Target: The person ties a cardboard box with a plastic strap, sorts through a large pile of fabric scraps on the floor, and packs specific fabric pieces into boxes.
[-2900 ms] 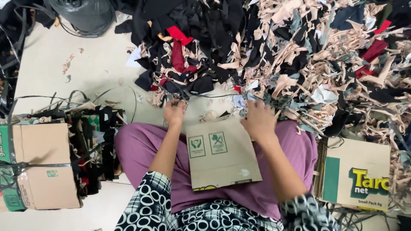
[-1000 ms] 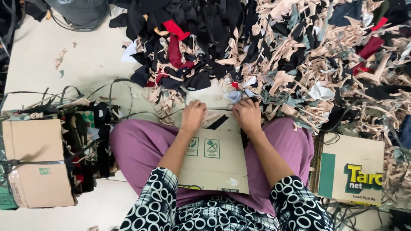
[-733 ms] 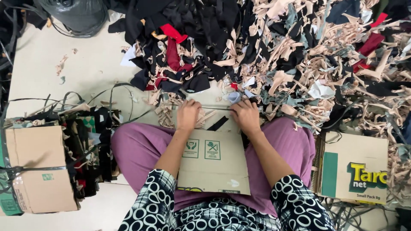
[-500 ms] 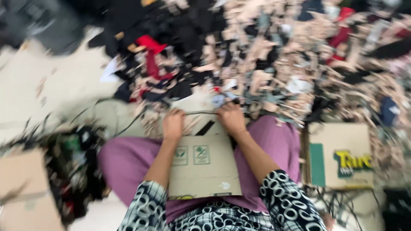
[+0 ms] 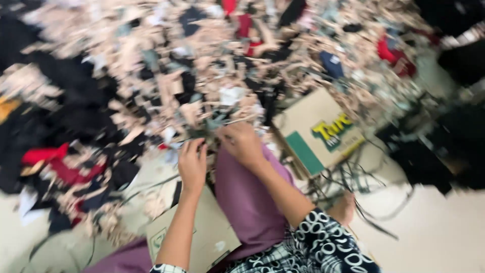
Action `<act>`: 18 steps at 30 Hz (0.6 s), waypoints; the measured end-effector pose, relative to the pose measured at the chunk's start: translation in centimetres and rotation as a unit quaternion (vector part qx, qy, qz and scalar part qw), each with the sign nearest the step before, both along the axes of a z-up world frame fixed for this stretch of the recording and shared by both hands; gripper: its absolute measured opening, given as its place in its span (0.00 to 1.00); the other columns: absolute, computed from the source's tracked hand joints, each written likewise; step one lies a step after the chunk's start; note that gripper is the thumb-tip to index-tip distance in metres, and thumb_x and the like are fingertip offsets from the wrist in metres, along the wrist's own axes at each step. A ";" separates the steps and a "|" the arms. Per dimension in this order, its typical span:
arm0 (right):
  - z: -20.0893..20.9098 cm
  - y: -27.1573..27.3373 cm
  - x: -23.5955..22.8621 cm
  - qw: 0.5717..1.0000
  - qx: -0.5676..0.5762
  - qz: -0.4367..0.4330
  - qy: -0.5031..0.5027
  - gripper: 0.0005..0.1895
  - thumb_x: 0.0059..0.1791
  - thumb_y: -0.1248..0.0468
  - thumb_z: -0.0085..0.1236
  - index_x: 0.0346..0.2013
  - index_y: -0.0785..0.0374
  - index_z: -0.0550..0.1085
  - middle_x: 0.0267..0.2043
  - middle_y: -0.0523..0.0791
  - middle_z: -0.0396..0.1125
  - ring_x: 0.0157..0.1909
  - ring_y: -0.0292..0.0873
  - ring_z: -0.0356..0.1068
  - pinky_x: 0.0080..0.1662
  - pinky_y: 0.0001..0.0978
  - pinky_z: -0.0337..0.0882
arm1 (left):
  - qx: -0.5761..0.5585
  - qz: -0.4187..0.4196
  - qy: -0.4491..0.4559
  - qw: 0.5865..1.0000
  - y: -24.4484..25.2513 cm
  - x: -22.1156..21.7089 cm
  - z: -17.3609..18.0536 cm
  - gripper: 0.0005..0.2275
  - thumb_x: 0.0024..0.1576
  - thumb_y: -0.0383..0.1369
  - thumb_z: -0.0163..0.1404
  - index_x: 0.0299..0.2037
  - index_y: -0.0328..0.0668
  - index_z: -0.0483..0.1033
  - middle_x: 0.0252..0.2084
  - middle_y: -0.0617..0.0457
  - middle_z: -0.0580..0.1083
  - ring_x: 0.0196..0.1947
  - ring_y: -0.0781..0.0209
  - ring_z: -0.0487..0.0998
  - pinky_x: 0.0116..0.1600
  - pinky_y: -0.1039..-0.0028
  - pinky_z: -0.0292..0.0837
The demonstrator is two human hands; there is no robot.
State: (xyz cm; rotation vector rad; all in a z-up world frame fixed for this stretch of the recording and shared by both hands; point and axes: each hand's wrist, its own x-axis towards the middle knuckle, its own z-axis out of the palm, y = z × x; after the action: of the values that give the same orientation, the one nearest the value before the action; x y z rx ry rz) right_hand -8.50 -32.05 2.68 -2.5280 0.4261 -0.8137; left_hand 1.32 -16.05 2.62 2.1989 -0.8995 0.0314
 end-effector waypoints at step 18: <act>-8.7 -19.1 -1.5 0.838 0.497 -0.224 -0.023 0.09 0.47 0.48 0.64 0.31 0.46 0.83 0.29 0.42 0.76 0.35 0.41 0.74 0.40 0.33 0.73 | 0.118 -0.088 -0.102 0.984 -18.5 -4.8 -1.3 0.05 0.58 0.44 0.56 0.36 0.60 0.80 0.41 0.67 0.71 0.53 0.63 0.69 0.58 0.62 0.59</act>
State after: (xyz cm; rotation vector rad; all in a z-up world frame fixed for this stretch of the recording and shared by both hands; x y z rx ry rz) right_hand -10.04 -51.17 -6.05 -1.4370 1.1115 -0.5641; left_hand -3.50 -34.57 1.33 2.3546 -1.2661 0.0684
